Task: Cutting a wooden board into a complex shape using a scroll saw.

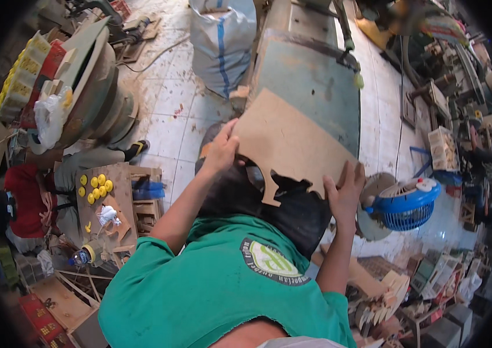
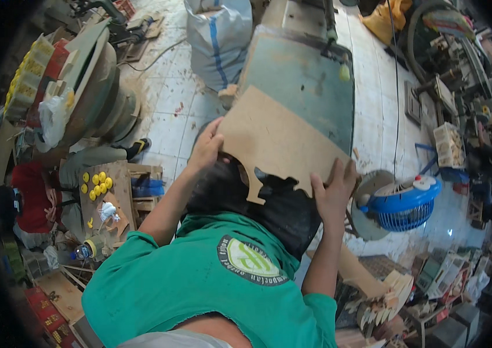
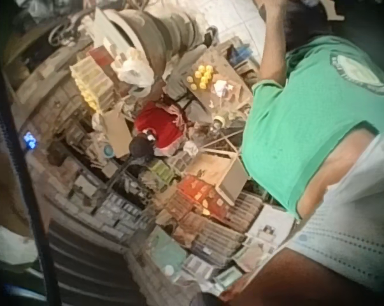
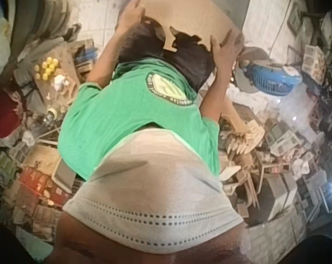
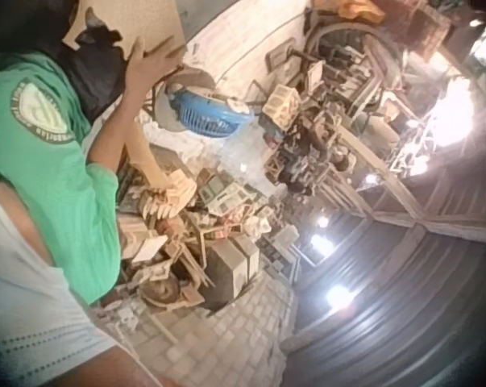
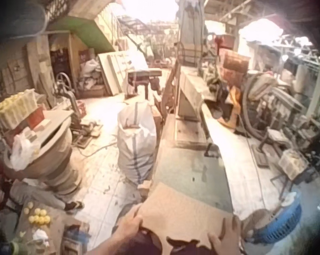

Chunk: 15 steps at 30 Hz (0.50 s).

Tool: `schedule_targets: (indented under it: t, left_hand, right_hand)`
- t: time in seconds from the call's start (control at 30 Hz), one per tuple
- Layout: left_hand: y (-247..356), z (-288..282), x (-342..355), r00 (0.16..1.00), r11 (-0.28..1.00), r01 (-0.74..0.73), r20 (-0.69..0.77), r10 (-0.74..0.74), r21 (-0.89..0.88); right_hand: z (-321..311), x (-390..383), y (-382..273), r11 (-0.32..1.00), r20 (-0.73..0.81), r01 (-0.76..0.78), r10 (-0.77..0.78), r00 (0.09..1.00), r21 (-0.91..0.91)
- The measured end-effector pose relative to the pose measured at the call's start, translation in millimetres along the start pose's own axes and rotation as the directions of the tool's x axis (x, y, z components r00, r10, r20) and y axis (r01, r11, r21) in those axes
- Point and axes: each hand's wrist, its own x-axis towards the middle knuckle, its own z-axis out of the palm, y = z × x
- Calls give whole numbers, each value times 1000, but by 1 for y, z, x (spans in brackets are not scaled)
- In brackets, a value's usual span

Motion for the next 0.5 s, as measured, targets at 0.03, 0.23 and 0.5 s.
schedule_targets:
  t: [0.03, 0.23, 0.5]
  left_hand:
    - [-6, -3, 3, 1000, 1000, 9, 9, -10, 17]
    - [-22, -3, 15, 798, 624, -540, 108, 593, 564]
    - [42, 0, -18, 997, 939, 68, -41, -58, 336]
  right_hand:
    - [-5, -2, -2, 999, 33, -43, 43, 999, -14]
    - [-8, 20, -17, 966, 305, 246, -209, 929, -86]
    - [15, 75, -20, 877, 439, 406, -268, 858, -258]
